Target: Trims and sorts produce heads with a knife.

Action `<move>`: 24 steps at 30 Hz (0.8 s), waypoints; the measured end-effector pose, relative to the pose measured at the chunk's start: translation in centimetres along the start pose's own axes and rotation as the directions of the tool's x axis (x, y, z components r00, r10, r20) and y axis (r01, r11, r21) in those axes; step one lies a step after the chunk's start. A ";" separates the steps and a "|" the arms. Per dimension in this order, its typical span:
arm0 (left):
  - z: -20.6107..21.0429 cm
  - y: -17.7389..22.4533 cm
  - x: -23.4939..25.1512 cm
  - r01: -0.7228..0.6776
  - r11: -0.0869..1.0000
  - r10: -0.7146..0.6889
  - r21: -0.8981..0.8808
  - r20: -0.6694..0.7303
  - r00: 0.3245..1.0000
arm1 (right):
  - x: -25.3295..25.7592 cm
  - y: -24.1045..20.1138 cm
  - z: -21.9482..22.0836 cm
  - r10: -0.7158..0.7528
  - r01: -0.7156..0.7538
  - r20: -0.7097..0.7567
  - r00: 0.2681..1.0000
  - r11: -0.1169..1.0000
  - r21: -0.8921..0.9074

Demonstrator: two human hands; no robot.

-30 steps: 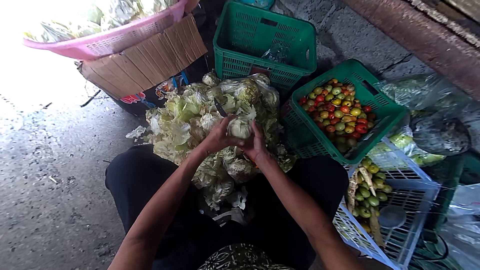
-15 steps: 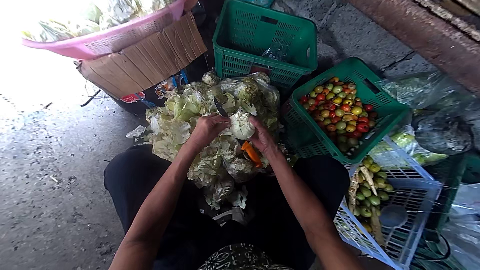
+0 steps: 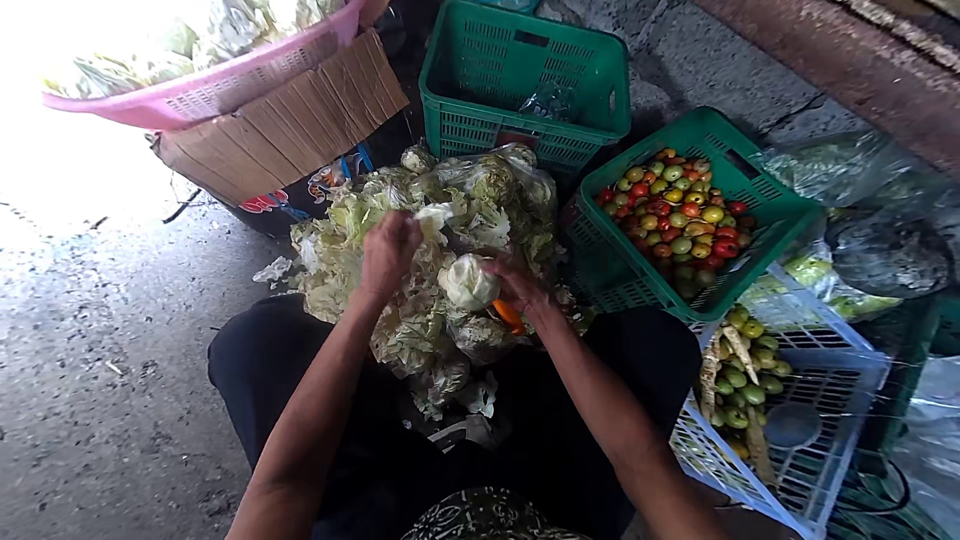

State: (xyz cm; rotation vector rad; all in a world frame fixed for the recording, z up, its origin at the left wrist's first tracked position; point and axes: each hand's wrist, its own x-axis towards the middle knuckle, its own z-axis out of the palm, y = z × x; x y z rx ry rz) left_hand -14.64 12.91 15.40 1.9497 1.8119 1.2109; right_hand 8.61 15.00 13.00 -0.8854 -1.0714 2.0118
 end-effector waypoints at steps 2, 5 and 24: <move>-0.4 -0.9 0.9 0.120 0.992 -0.120 0.044 0.014 0.993 | -0.1 0.4 -0.2 0.010 -0.015 0.045 0.999 0.995 0.100; -0.7 -0.2 0.9 0.271 0.940 -0.304 0.207 0.145 0.942 | 0.2 0.4 -0.1 0.048 -0.013 -0.117 0.992 0.959 0.282; 4.4 2.6 -2.7 0.005 0.895 0.082 -0.445 0.176 0.981 | 1.0 1.1 2.0 0.133 0.036 -0.250 0.959 0.818 0.575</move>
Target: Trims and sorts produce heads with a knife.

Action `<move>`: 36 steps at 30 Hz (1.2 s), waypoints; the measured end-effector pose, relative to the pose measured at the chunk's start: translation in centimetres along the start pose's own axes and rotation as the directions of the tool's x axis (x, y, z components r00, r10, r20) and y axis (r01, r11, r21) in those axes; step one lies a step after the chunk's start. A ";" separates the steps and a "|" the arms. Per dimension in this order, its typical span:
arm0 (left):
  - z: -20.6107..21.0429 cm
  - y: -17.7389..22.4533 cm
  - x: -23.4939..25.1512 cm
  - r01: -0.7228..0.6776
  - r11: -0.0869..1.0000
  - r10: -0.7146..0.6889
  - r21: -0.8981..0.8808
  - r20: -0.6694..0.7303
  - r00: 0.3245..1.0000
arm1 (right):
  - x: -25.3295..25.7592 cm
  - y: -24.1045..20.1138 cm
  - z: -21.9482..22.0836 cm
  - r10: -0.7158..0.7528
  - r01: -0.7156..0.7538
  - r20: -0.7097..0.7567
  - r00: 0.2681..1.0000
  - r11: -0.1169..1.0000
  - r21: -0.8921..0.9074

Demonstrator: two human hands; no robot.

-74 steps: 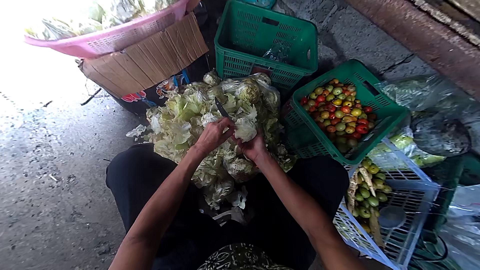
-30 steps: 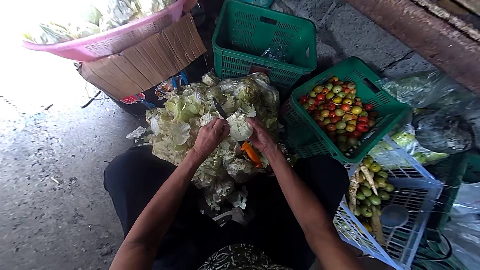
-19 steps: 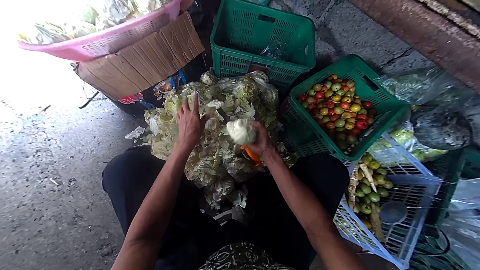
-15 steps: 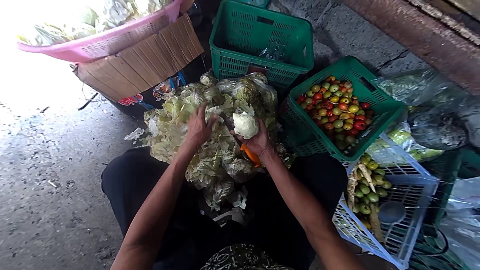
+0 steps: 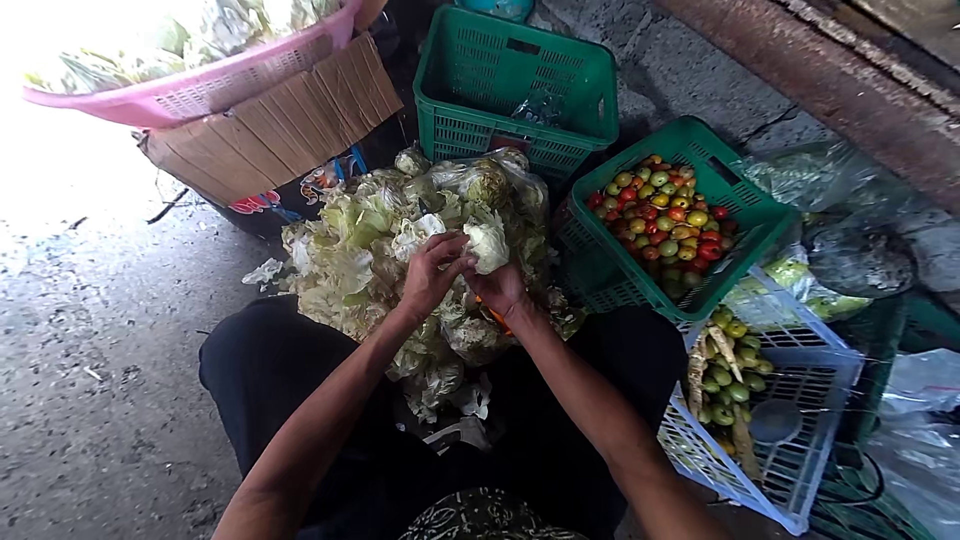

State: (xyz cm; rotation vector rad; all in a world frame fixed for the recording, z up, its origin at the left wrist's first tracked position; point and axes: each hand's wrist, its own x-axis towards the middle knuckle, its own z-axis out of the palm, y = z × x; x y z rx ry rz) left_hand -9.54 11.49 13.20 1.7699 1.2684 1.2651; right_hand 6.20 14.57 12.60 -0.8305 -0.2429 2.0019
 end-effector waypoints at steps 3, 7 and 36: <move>1.3 0.1 -0.9 0.038 0.998 -0.031 0.051 -0.128 0.991 | 0.3 0.9 0.0 -0.089 0.090 -0.009 0.996 0.996 0.026; 1.6 0.0 -1.2 0.098 0.995 -0.097 -0.003 -0.192 0.977 | 0.2 1.4 0.1 -0.154 0.153 -0.040 0.987 0.988 -0.016; -1.5 0.1 1.4 0.394 0.299 -0.419 -0.869 0.252 0.872 | -5.1 -8.1 7.4 -0.479 0.498 0.596 0.644 -0.328 -0.802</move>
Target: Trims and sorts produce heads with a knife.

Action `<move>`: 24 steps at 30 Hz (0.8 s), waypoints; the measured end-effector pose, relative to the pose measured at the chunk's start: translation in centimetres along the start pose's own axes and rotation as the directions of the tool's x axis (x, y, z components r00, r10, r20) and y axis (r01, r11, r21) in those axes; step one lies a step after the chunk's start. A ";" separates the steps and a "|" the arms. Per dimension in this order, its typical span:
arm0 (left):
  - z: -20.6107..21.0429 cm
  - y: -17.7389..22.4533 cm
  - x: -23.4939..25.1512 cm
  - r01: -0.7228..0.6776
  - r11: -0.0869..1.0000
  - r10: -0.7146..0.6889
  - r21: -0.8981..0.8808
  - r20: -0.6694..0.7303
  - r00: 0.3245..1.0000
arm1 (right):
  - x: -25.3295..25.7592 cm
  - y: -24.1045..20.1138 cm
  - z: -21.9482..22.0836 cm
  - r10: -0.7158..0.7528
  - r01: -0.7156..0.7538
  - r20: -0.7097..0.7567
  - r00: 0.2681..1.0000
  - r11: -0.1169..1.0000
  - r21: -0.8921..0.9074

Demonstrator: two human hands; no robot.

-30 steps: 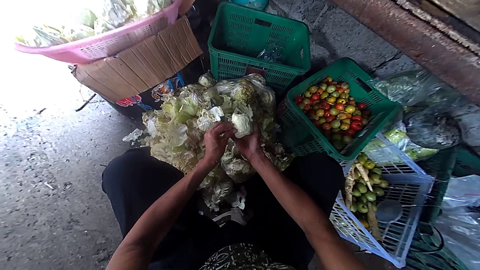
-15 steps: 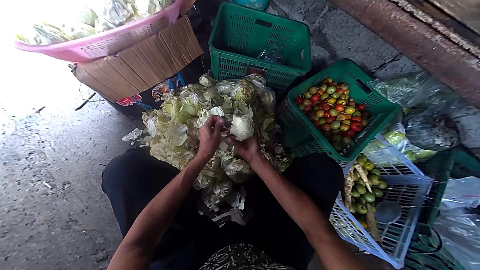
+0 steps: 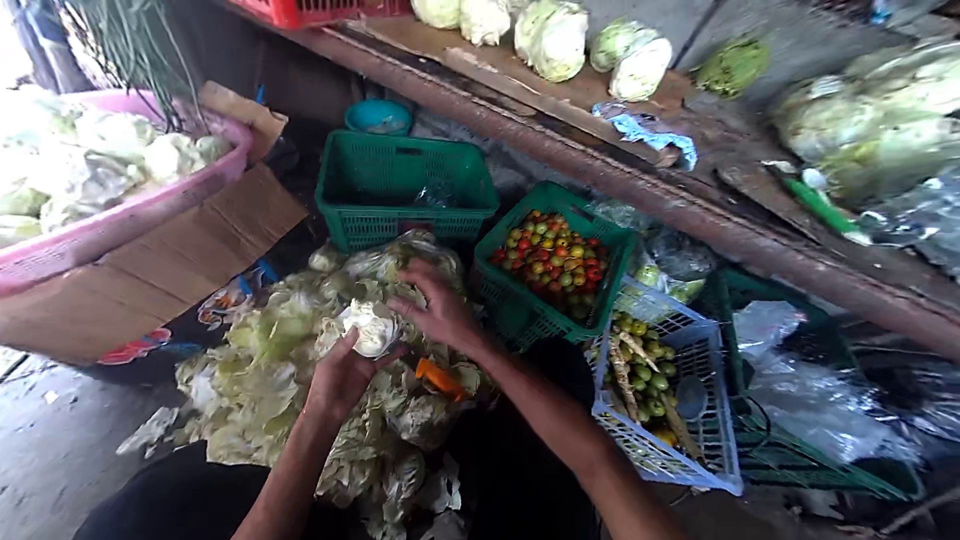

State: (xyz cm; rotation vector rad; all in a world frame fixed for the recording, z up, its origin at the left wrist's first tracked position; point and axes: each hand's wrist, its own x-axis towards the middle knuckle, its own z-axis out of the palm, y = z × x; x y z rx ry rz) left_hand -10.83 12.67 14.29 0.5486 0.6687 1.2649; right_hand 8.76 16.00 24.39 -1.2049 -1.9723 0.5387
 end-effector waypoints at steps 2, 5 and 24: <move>-0.1 0.2 -0.3 -0.004 1.000 0.004 -0.007 -0.013 1.000 | 2.6 -2.5 -8.7 -0.151 0.018 -0.226 0.962 0.866 -0.500; 0.1 0.7 -0.5 -0.045 0.999 0.045 -0.023 -0.002 0.999 | 6.4 -5.3 -22.4 0.020 -0.440 -0.553 0.833 0.631 -0.639; 0.1 -0.2 -1.3 -0.044 0.999 0.047 0.024 -0.139 0.989 | -2.1 -1.5 8.4 -0.069 0.066 -0.085 0.994 0.997 -0.034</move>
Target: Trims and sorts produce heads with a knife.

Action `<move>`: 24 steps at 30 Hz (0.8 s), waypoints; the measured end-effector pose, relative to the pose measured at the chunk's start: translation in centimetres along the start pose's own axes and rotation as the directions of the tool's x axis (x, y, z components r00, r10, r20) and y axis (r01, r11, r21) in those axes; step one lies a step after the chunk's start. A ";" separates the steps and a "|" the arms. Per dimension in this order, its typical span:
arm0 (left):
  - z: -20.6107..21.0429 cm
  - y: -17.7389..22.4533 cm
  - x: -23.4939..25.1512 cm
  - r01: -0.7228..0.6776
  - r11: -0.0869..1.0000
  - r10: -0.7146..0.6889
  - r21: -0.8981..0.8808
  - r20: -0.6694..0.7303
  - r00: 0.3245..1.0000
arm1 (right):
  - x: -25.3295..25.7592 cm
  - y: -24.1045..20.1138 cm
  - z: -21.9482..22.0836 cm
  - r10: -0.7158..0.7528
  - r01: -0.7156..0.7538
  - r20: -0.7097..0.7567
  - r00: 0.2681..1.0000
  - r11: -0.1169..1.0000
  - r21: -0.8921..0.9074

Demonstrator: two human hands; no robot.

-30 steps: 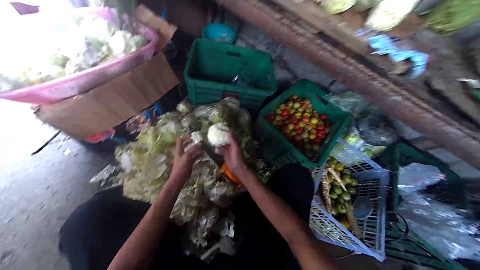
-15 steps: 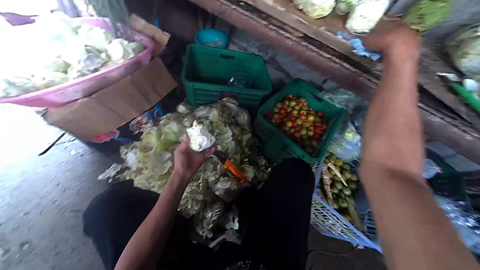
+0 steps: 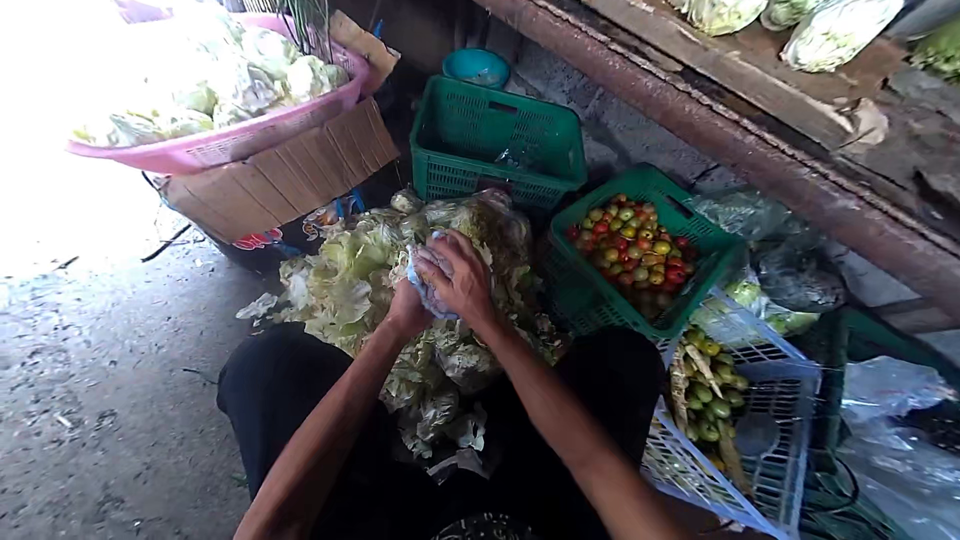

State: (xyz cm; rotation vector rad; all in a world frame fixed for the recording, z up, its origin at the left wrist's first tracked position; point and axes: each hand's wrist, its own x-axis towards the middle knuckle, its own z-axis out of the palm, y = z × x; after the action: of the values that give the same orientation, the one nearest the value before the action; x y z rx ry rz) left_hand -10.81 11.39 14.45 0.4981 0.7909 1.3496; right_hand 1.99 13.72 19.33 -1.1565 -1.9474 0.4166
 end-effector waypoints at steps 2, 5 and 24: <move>-0.8 0.6 -0.3 0.005 1.000 -0.005 0.029 -0.004 1.000 | -1.2 1.6 4.3 0.005 0.001 -0.099 0.995 0.998 0.066; -0.6 1.2 -0.6 -0.001 0.999 0.001 0.034 0.022 1.000 | -1.4 0.8 4.0 -0.046 0.051 -0.210 0.977 0.999 0.017; 1.0 1.5 -0.4 -0.011 0.990 0.022 -0.139 0.078 0.997 | -1.3 -0.7 2.5 0.366 -0.248 -0.126 0.922 0.808 0.534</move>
State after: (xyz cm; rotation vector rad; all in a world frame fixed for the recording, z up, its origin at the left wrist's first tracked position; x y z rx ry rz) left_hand -11.01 11.35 16.29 0.4458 0.6244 1.3811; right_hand -0.06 12.53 17.60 -1.1053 -1.3306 0.8803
